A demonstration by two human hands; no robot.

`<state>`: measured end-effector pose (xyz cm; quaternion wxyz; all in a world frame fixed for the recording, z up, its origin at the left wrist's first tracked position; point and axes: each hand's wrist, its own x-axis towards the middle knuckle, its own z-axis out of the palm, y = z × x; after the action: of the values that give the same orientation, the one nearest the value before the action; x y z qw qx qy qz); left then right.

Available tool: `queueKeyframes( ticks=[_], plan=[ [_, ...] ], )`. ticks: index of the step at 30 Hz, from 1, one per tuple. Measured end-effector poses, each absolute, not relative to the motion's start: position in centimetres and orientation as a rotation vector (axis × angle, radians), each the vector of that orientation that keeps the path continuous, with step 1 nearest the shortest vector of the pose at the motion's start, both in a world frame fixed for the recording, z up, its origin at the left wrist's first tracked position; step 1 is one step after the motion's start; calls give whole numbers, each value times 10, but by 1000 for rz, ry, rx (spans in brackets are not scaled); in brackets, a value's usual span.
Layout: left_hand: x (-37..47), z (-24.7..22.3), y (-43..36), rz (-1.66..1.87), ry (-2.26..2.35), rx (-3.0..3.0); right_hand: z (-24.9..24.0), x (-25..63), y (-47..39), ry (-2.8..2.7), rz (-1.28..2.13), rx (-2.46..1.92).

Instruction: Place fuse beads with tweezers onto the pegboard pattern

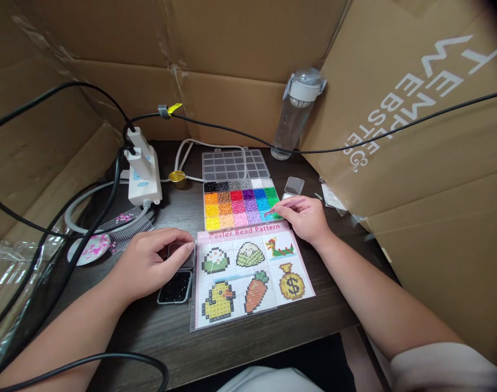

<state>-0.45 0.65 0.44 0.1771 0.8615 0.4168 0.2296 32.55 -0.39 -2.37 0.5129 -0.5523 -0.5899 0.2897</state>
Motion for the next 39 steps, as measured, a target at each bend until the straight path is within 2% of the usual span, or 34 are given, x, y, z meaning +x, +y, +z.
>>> queueKeyframes(
  ticks=[24,31,39],
  plan=[
    [-4,3,8,728,1129,2492,-21,332,-5,-1404,617,-1375],
    [-7,4,8,560,1179,2454,-20,332,-7,-1393,614,-1387],
    [-5,3,8,589,1195,2440,-14,326,-13,-1408,536,-1437]
  ],
)
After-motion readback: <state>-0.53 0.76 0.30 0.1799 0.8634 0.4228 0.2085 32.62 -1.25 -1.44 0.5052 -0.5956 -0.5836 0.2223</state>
